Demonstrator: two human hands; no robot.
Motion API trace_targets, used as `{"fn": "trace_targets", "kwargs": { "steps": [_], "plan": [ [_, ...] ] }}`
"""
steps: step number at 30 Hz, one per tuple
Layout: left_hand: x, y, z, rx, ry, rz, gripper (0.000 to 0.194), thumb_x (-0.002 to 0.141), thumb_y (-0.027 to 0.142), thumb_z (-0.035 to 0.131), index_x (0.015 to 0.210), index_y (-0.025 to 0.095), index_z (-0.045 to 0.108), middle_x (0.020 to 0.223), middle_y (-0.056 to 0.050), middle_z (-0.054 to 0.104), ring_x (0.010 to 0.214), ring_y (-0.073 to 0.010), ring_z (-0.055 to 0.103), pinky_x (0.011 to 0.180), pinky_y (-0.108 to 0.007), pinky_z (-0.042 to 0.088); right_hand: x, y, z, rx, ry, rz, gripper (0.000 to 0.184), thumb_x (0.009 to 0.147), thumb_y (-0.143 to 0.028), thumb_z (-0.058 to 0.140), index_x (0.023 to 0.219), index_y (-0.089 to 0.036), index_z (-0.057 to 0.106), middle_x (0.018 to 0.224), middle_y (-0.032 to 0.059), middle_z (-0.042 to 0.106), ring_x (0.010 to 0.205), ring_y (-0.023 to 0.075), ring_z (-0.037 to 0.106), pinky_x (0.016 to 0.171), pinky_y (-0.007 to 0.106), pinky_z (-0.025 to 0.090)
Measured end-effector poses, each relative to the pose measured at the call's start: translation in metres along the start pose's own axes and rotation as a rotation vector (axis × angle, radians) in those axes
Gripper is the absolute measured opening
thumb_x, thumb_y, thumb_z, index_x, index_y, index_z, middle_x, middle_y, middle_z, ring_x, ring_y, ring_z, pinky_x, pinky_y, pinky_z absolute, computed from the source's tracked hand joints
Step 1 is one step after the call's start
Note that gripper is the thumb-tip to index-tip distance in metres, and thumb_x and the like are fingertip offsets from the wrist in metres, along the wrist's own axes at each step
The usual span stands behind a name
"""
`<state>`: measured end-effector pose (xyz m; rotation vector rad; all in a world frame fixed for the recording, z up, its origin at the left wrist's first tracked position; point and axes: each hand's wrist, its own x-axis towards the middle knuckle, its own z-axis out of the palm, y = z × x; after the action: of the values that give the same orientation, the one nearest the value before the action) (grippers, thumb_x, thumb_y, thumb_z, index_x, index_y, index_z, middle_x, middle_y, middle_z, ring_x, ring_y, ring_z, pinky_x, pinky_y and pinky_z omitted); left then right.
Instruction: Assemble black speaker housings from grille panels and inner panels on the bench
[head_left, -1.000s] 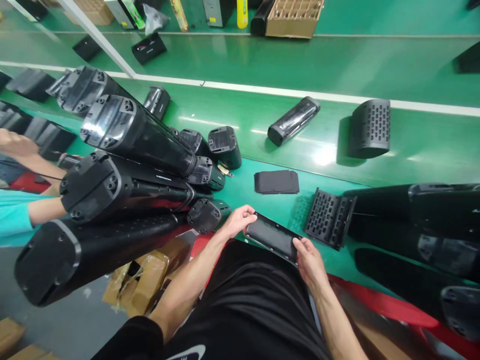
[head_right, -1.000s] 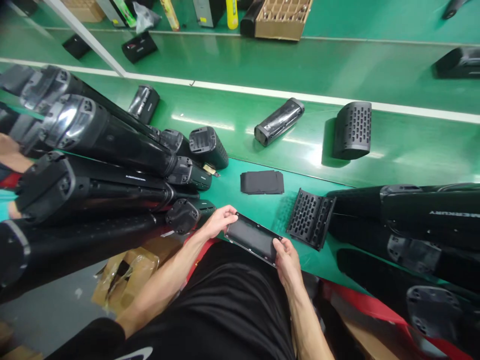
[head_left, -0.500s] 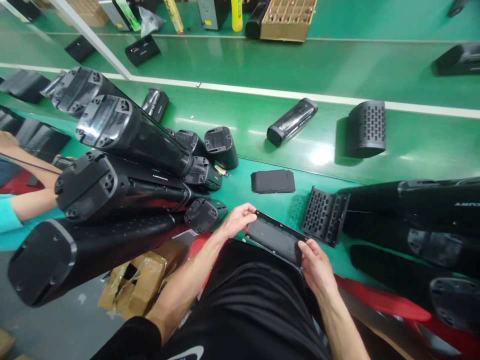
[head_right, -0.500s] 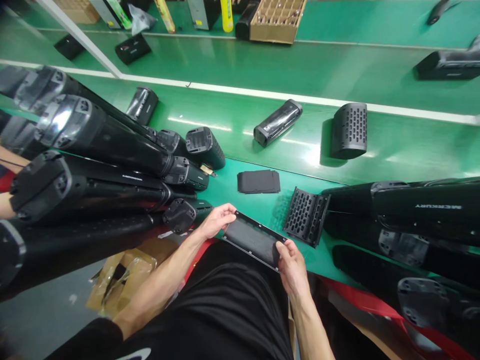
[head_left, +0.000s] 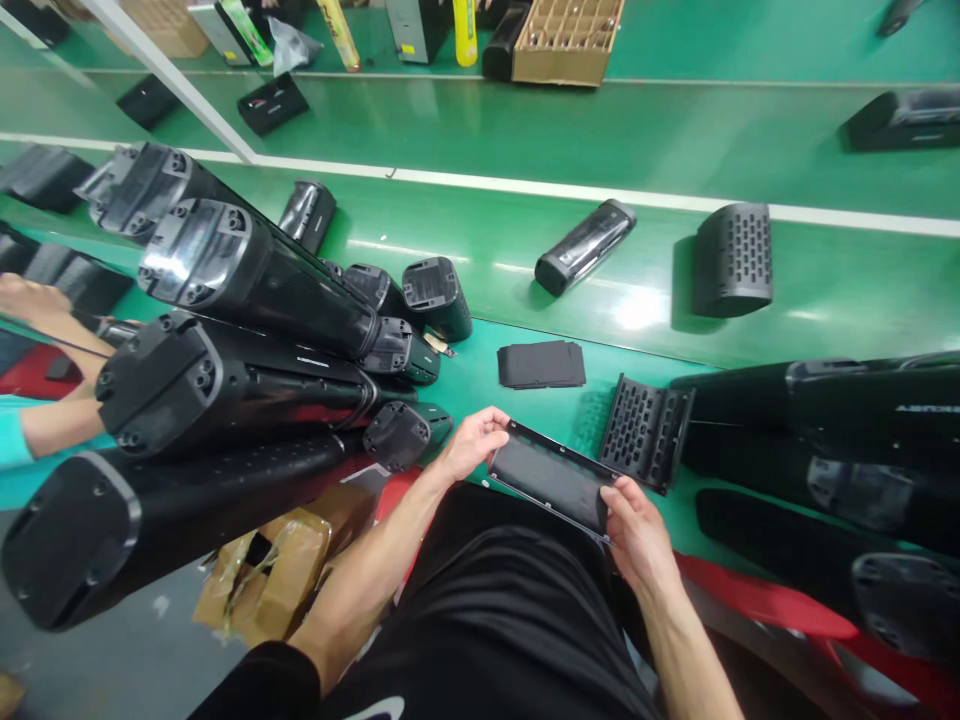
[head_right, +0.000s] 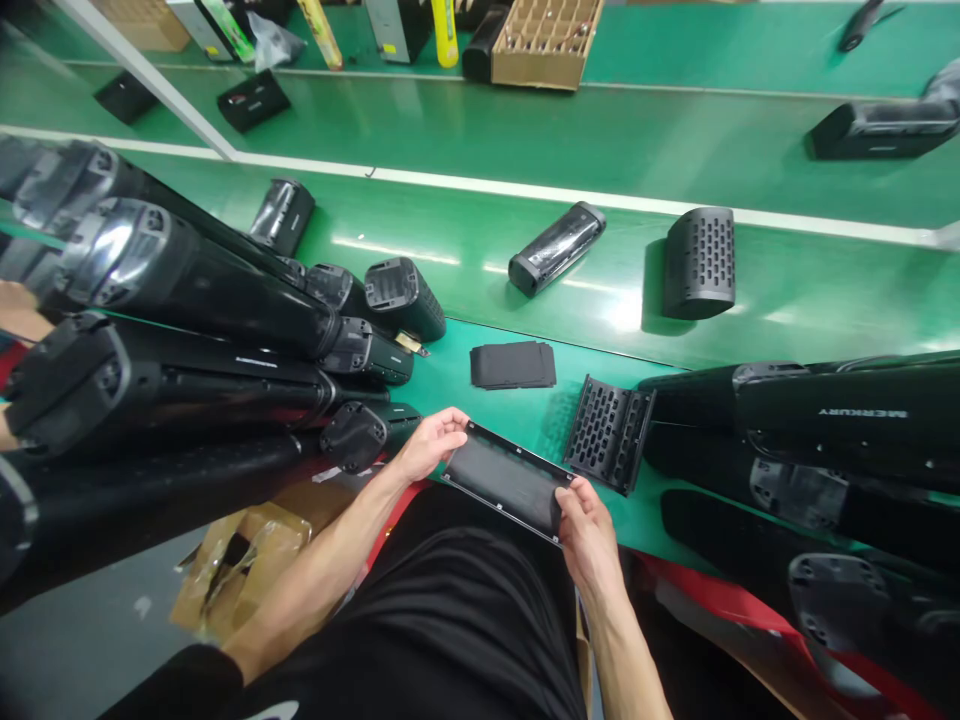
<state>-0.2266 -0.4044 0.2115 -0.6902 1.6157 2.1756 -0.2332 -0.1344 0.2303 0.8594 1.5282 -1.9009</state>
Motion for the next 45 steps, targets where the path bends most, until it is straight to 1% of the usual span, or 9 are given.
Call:
{"fn": "trace_targets", "kwargs": {
  "steps": [9, 16, 21, 25, 29, 33, 37, 40, 45],
  "plan": [
    [0.003, 0.001, -0.001, -0.018, -0.002, -0.001, 0.034, 0.076, 0.037, 0.075, 0.099, 0.017, 0.061, 0.077, 0.005, 0.054, 0.056, -0.0057, 0.045, 0.049, -0.019, 0.033, 0.003, -0.002, -0.002, 0.021, -0.01, 0.031, 0.048, 0.061, -0.037, 0.093, 0.088, -0.028, 0.055, 0.06, -0.011, 0.053, 0.041, 0.0059, 0.032, 0.039, 0.02, 0.026],
    [0.006, 0.001, -0.001, -0.016, 0.003, 0.017, 0.038, 0.074, 0.04, 0.078, 0.101, 0.017, 0.062, 0.079, 0.004, 0.055, 0.056, -0.0058, 0.046, 0.05, -0.019, 0.034, 0.001, -0.011, 0.005, -0.006, 0.015, 0.023, 0.054, 0.058, -0.042, 0.094, 0.09, -0.026, 0.053, 0.056, -0.0121, 0.05, 0.041, 0.0063, 0.035, 0.04, 0.018, 0.03],
    [0.009, 0.002, 0.001, -0.044, 0.015, 0.021, 0.039, 0.073, 0.04, 0.079, 0.1, 0.017, 0.063, 0.079, 0.004, 0.056, 0.057, -0.0059, 0.046, 0.05, -0.019, 0.035, 0.003, -0.014, 0.005, 0.026, -0.009, 0.016, 0.054, 0.057, -0.041, 0.096, 0.089, -0.026, 0.055, 0.068, -0.0084, 0.061, 0.058, 0.0107, 0.055, 0.057, 0.021, 0.049],
    [0.009, 0.008, 0.003, -0.121, 0.024, -0.013, 0.039, 0.072, 0.04, 0.08, 0.098, 0.017, 0.063, 0.075, 0.005, 0.054, 0.056, -0.0061, 0.046, 0.048, -0.018, 0.033, 0.007, -0.014, 0.003, 0.046, -0.02, 0.027, 0.048, 0.061, -0.038, 0.093, 0.091, -0.026, 0.058, 0.071, -0.0081, 0.062, 0.056, 0.0102, 0.054, 0.051, 0.019, 0.044],
    [0.012, 0.014, 0.004, -0.254, 0.0, -0.058, 0.04, 0.073, 0.044, 0.08, 0.097, 0.016, 0.064, 0.074, 0.003, 0.059, 0.058, -0.0086, 0.053, 0.051, -0.019, 0.039, 0.008, -0.02, 0.006, 0.112, -0.013, 0.009, 0.047, 0.059, -0.035, 0.093, 0.09, -0.025, 0.06, 0.073, -0.0071, 0.063, 0.062, 0.0105, 0.058, 0.059, 0.019, 0.05],
    [0.013, 0.017, 0.005, -0.533, -0.055, 0.01, 0.052, 0.078, 0.058, 0.078, 0.106, 0.014, 0.068, 0.09, -0.005, 0.07, 0.071, -0.0143, 0.064, 0.066, -0.026, 0.051, 0.01, -0.032, 0.013, 0.152, -0.025, -0.006, 0.043, 0.063, -0.036, 0.092, 0.089, -0.024, 0.06, 0.075, -0.0059, 0.067, 0.064, 0.0121, 0.062, 0.061, 0.021, 0.052],
    [0.012, 0.017, 0.018, -0.718, -0.296, 0.161, 0.1, 0.061, 0.082, 0.08, 0.138, 0.021, 0.062, 0.129, -0.015, 0.069, 0.112, -0.0315, 0.067, 0.092, -0.042, 0.054, 0.014, -0.048, 0.032, 0.169, -0.046, -0.07, 0.039, 0.068, -0.039, 0.089, 0.091, -0.026, 0.06, 0.083, -0.0051, 0.072, 0.071, 0.0161, 0.069, 0.067, 0.026, 0.058],
    [0.016, 0.02, 0.031, -0.619, -0.461, 0.231, 0.107, 0.047, 0.065, 0.097, 0.139, 0.022, 0.063, 0.136, -0.016, 0.067, 0.132, -0.0395, 0.058, 0.11, -0.052, 0.044, 0.016, -0.061, 0.052, 0.158, -0.065, -0.139, 0.039, 0.066, -0.039, 0.09, 0.091, -0.027, 0.062, 0.084, -0.0048, 0.072, 0.077, 0.0176, 0.071, 0.069, 0.027, 0.059],
    [0.033, 0.04, 0.037, -0.602, -0.385, 0.35, 0.104, 0.058, 0.052, 0.098, 0.149, 0.026, 0.055, 0.135, -0.014, 0.069, 0.139, -0.0364, 0.053, 0.122, -0.055, 0.032, 0.065, -0.111, 0.078, -0.073, -0.247, -0.156, 0.046, 0.075, -0.053, 0.081, 0.105, -0.021, 0.069, 0.093, 0.0049, 0.073, 0.076, 0.0203, 0.07, 0.064, 0.031, 0.06]
  ]
}}
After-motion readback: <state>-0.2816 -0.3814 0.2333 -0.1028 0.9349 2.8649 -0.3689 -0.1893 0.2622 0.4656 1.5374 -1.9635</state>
